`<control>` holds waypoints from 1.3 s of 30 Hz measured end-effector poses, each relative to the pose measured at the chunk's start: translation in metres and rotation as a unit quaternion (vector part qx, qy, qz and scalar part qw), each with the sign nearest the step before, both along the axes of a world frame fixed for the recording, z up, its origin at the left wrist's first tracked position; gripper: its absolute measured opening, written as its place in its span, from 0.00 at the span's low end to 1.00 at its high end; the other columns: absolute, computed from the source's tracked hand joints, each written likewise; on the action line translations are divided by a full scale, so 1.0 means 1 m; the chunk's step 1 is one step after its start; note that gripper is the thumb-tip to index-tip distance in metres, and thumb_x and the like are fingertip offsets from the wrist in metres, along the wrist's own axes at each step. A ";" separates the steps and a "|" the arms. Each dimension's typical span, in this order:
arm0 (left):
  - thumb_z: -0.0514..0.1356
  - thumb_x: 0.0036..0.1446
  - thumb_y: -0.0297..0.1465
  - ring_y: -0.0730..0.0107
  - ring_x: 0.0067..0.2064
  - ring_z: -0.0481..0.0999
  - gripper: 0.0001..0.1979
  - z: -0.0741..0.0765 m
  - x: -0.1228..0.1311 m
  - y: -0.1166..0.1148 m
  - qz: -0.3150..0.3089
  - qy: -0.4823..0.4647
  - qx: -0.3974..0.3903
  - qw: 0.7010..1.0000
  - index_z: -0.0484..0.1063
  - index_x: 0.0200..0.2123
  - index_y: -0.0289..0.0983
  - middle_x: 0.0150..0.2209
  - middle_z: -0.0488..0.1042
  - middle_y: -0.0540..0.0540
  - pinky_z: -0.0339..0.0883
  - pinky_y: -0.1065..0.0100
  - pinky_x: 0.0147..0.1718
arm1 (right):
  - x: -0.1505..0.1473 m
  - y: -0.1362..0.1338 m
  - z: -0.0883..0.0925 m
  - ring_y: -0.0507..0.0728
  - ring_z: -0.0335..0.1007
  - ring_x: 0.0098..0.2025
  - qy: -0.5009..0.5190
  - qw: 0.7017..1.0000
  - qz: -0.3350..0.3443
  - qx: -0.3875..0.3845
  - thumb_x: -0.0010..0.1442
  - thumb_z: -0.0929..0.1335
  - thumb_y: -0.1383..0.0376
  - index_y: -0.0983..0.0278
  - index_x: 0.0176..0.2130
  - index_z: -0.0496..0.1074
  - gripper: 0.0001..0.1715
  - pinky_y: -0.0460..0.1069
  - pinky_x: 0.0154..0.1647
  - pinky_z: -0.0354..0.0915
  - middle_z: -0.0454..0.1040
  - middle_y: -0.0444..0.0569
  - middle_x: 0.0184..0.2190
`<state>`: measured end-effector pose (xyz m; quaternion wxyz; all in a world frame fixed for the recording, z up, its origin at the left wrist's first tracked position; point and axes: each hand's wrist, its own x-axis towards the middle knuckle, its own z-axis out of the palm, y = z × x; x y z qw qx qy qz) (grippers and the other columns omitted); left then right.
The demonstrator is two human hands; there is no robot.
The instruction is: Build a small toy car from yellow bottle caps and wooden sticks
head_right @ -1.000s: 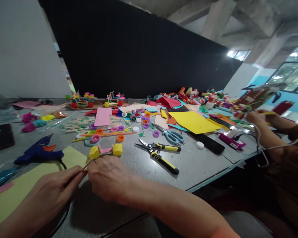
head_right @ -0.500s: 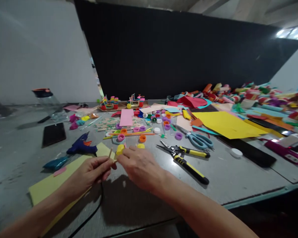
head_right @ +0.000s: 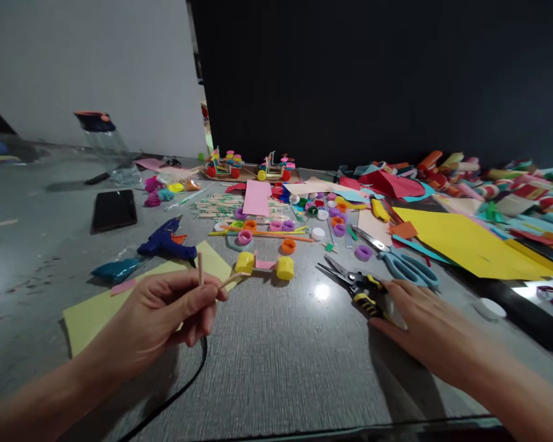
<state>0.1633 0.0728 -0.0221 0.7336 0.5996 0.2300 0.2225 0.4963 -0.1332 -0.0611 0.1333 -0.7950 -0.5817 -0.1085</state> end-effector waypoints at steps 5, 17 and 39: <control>0.65 0.61 0.38 0.82 0.20 0.68 0.12 0.000 0.000 -0.002 0.003 -0.026 -0.010 1.000 0.76 0.30 0.37 0.22 0.75 0.53 0.61 0.82 0.19 | -0.002 0.001 0.013 0.70 0.75 0.52 0.003 0.994 -0.001 -0.106 0.58 0.67 0.70 0.68 0.51 0.76 0.20 0.63 0.52 0.68 0.76 0.66 0.50; 0.62 0.63 0.33 0.82 0.22 0.69 0.08 -0.004 -0.003 -0.010 0.042 -0.074 0.057 0.995 0.80 0.33 0.40 0.23 0.75 0.54 0.63 0.81 0.20 | -0.046 -0.009 -0.002 0.74 0.73 0.54 -0.011 0.997 0.068 -0.025 0.63 0.65 0.63 0.59 0.67 0.51 0.36 0.66 0.48 0.73 0.71 0.67 0.56; 0.58 0.65 0.32 0.80 0.20 0.69 0.15 -0.003 -0.005 -0.012 0.060 -0.030 0.214 0.974 0.75 0.25 0.37 0.22 0.75 0.52 0.55 0.79 0.14 | -0.129 0.034 0.009 0.70 0.74 0.56 -0.005 0.984 0.178 0.000 0.57 0.64 0.65 0.64 0.67 0.46 0.42 0.61 0.47 0.78 0.73 0.66 0.56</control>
